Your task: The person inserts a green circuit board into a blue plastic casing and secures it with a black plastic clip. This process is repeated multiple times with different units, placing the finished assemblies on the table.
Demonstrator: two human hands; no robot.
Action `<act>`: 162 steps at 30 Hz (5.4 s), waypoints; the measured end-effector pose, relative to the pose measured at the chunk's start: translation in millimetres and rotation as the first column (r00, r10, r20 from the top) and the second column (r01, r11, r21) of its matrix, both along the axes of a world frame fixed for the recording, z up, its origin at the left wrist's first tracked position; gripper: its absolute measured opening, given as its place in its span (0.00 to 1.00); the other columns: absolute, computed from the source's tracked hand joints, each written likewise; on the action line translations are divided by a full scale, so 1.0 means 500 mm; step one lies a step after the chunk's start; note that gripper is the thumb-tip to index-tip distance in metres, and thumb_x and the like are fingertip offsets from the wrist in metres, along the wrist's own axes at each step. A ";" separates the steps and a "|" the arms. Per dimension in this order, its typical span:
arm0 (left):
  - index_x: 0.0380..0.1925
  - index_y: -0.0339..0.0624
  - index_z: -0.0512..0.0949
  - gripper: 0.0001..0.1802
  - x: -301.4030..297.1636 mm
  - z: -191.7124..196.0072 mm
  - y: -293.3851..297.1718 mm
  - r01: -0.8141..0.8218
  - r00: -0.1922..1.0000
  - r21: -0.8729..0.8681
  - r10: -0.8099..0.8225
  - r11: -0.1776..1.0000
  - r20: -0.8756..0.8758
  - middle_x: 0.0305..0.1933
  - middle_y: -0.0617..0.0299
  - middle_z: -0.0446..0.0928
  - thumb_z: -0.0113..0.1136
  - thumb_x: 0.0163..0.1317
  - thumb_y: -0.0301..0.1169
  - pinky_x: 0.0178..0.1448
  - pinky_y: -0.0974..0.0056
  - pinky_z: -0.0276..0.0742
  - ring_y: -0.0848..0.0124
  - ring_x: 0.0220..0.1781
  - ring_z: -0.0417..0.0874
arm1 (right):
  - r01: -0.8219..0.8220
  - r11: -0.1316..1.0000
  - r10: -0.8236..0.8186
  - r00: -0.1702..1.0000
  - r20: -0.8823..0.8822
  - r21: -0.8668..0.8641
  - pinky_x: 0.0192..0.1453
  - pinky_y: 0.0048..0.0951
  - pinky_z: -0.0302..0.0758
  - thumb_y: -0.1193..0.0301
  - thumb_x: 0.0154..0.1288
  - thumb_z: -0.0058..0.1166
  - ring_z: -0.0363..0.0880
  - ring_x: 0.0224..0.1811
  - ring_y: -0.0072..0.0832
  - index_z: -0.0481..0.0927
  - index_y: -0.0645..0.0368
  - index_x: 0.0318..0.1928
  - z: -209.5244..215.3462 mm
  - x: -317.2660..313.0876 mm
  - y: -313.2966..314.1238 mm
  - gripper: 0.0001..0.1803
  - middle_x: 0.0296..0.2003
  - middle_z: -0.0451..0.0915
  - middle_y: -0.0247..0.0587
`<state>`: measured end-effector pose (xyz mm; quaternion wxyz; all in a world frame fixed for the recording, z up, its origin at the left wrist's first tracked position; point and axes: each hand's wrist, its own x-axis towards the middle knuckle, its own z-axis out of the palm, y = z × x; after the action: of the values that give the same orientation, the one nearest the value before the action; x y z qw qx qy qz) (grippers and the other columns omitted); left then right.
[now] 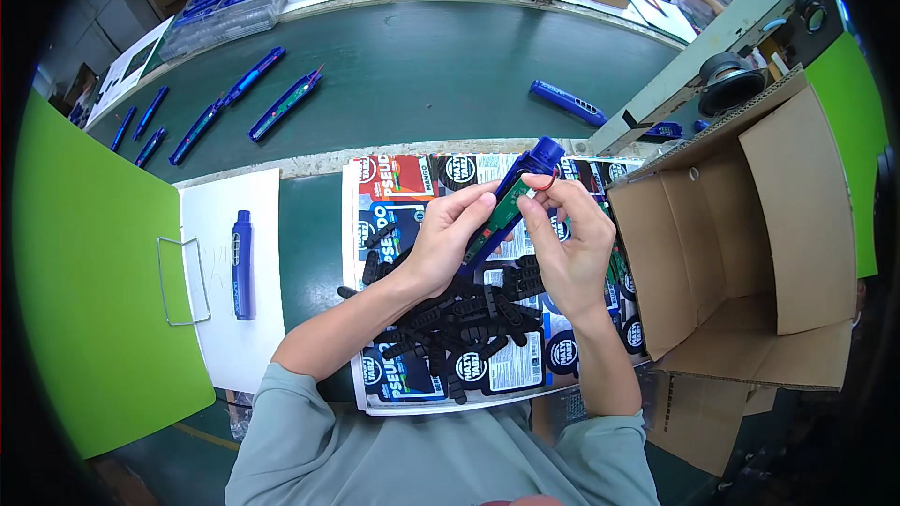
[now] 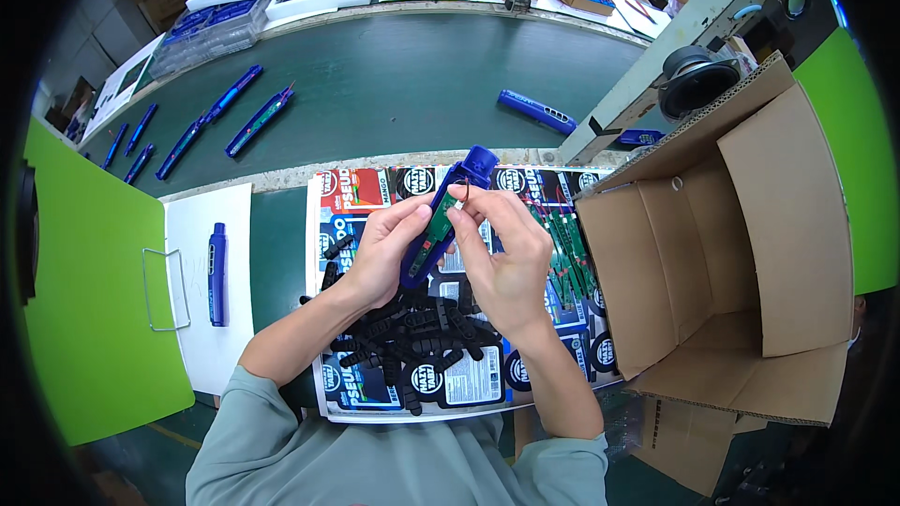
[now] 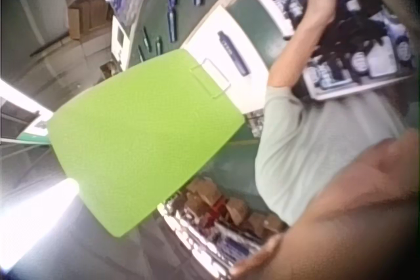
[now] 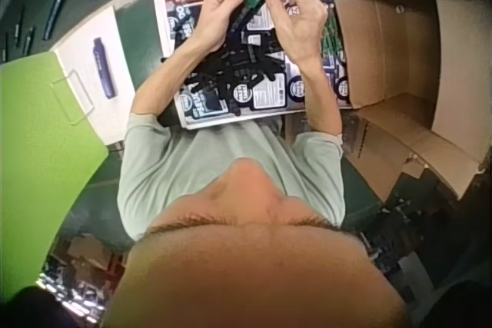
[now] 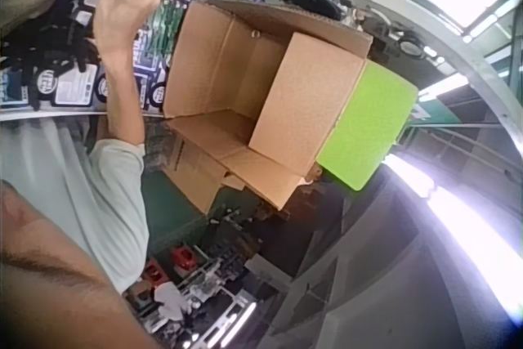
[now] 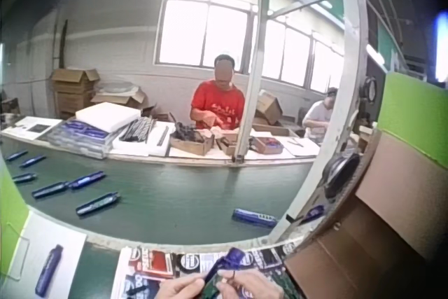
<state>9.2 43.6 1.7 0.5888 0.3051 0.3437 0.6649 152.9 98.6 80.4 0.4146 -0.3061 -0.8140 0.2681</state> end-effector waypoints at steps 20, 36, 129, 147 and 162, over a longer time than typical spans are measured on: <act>0.66 0.29 0.73 0.21 0.018 -0.005 -0.007 -0.050 0.975 0.127 0.076 0.991 -0.207 0.48 0.63 0.72 0.53 0.76 0.23 0.47 0.71 0.81 0.78 0.45 0.82 | 0.175 0.979 -0.193 0.960 -0.205 -0.099 0.36 0.25 0.69 0.79 0.59 0.69 0.74 0.34 0.20 0.71 0.64 0.63 -0.070 -0.012 0.015 0.32 0.40 0.75 0.37; 0.64 0.32 0.75 0.19 0.012 -0.029 0.001 -0.034 0.930 0.110 0.072 0.993 -0.360 0.48 0.62 0.76 0.52 0.77 0.25 0.40 0.70 0.82 0.78 0.41 0.83 | 0.058 0.923 -0.155 0.961 -0.228 -0.381 0.33 0.21 0.69 0.75 0.65 0.67 0.80 0.34 0.16 0.77 0.67 0.52 -0.098 0.000 0.032 0.19 0.38 0.85 0.35; 0.43 0.34 0.81 0.09 0.071 0.068 0.109 -0.086 0.423 0.392 0.390 0.916 -0.818 0.32 0.48 0.80 0.59 0.66 0.26 0.36 0.51 0.78 0.49 0.32 0.85 | -0.098 0.892 0.097 0.995 -0.026 -0.442 0.42 0.25 0.76 0.70 0.66 0.68 0.81 0.39 0.18 0.82 0.67 0.50 0.042 0.147 0.134 0.16 0.37 0.85 0.33; 0.47 0.33 0.75 0.10 0.031 0.003 0.102 0.013 0.836 -0.040 -0.033 0.999 -0.548 0.34 0.63 0.80 0.48 0.79 0.30 0.30 0.72 0.75 0.80 0.27 0.79 | 0.287 0.954 -0.281 0.743 0.608 0.090 0.50 0.49 0.79 0.71 0.66 0.64 0.85 0.43 0.52 0.87 0.64 0.46 -0.132 0.251 0.182 0.12 0.41 0.85 0.54; 0.52 0.35 0.74 0.12 0.037 -0.029 0.100 0.063 0.866 -0.079 -0.094 0.995 -0.490 0.36 0.64 0.77 0.48 0.80 0.33 0.35 0.70 0.77 0.79 0.30 0.79 | 0.304 0.947 -0.320 0.879 0.352 0.100 0.45 0.40 0.80 0.83 0.64 0.57 0.83 0.35 0.42 0.78 0.66 0.57 -0.054 0.238 0.169 0.20 0.39 0.82 0.50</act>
<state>27.9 93.7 -12.7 0.5170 0.4606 0.4896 0.5299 271.8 182.9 53.5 0.3005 -0.4688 -0.8220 0.1195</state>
